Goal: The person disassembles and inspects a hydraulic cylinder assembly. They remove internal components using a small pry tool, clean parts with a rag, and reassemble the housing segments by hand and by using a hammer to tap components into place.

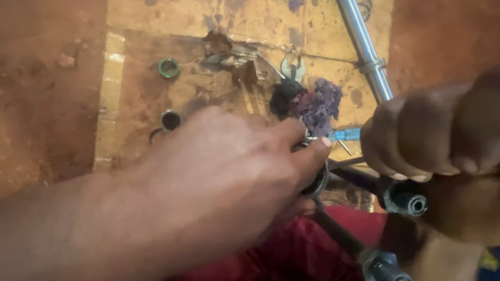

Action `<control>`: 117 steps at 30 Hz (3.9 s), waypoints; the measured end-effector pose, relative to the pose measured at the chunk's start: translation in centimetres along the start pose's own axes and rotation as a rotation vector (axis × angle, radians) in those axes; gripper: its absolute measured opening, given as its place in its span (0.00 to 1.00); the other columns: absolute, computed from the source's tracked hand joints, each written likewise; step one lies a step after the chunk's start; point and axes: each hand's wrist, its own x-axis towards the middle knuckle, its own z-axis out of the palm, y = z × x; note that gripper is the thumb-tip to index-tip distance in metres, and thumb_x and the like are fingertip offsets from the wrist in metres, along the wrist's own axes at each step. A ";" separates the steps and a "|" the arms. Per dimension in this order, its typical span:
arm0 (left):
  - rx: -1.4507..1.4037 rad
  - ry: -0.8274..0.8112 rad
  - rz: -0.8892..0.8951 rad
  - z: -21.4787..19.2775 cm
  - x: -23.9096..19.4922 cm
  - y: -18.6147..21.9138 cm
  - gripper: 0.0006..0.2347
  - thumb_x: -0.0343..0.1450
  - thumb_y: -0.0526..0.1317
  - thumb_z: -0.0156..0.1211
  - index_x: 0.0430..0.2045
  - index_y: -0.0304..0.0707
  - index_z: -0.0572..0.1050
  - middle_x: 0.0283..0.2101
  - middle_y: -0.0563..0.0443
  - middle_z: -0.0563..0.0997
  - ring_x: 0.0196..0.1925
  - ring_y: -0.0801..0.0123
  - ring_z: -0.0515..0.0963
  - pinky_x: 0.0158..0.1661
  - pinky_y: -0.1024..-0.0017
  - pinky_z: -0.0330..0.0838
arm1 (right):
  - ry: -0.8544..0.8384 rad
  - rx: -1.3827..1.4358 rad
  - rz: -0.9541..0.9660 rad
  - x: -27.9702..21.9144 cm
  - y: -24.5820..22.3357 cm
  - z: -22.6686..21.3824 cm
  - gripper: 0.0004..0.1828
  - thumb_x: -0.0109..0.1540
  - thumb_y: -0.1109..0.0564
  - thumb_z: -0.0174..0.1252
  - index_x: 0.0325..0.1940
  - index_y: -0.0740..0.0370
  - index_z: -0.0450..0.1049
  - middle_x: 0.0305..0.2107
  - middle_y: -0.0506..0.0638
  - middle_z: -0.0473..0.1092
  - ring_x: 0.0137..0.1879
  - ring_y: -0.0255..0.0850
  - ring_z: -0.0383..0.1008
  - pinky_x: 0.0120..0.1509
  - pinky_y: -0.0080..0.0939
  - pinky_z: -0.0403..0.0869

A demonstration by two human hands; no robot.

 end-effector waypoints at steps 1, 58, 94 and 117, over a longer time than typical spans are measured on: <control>-0.003 0.088 0.027 0.2 -0.3 0.0 0.18 0.72 0.44 0.57 0.52 0.32 0.74 0.39 0.38 0.81 0.33 0.58 0.83 0.30 0.60 0.81 | -0.020 -0.013 0.022 0.0 -0.1 -0.1 0.22 0.69 0.38 0.51 0.30 0.53 0.59 0.13 0.44 0.53 0.19 0.35 0.51 0.25 0.40 0.58; -0.019 0.146 0.120 1.4 -1.7 -0.8 0.10 0.72 0.35 0.53 0.38 0.28 0.80 0.56 0.38 0.73 0.41 0.58 0.75 0.21 0.69 0.79 | 0.004 -0.306 0.226 3.8 -2.3 3.2 0.28 0.76 0.32 0.44 0.32 0.53 0.55 0.19 0.47 0.52 0.23 0.40 0.50 0.27 0.43 0.56; -0.133 0.233 -0.140 -0.5 -1.6 -2.5 0.30 0.61 0.42 0.72 0.60 0.44 0.71 0.47 0.51 0.76 0.35 0.68 0.78 0.27 0.71 0.76 | 0.444 0.106 0.165 5.9 -3.9 4.0 0.20 0.73 0.43 0.48 0.42 0.64 0.63 0.24 0.53 0.57 0.27 0.43 0.55 0.31 0.46 0.55; -0.054 0.568 -0.354 0.8 -3.5 0.9 0.24 0.60 0.50 0.74 0.50 0.52 0.78 0.48 0.53 0.81 0.48 0.56 0.81 0.48 0.57 0.74 | 0.614 -0.909 0.019 -3.5 10.9 0.4 0.10 0.69 0.55 0.60 0.51 0.63 0.78 0.43 0.53 0.77 0.48 0.44 0.78 0.52 0.41 0.76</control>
